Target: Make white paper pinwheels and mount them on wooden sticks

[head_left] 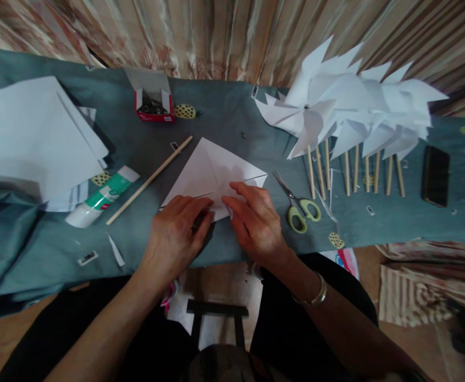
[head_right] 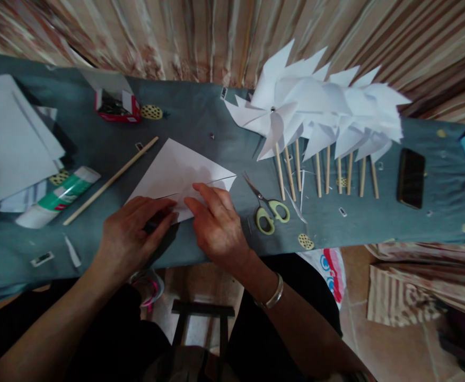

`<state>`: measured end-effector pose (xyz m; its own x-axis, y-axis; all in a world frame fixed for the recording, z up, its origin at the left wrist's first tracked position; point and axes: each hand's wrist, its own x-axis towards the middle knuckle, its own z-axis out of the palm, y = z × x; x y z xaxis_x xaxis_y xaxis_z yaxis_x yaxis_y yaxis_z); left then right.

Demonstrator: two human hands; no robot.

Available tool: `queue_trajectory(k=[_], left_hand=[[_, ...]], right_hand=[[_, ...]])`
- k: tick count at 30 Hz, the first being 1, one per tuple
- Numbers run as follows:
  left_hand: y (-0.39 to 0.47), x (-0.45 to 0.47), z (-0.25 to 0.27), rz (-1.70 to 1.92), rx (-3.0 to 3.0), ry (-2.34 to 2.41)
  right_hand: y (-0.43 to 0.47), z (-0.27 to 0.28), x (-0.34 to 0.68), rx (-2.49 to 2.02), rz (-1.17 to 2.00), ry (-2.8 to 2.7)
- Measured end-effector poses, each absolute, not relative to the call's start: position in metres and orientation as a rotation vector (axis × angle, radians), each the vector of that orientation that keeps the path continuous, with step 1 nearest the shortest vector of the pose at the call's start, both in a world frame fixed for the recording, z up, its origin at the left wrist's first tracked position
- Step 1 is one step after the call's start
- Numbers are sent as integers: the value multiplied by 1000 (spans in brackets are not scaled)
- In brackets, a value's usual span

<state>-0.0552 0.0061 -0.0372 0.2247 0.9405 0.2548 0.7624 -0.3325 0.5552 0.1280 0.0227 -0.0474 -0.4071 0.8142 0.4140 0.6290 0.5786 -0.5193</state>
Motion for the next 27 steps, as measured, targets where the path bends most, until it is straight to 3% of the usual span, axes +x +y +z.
queue_trajectory(k=[27], left_hand=[[10,-55,-36,749,2157,1623]], right_hand=[[26,-49,122,-1199,342,-2287]])
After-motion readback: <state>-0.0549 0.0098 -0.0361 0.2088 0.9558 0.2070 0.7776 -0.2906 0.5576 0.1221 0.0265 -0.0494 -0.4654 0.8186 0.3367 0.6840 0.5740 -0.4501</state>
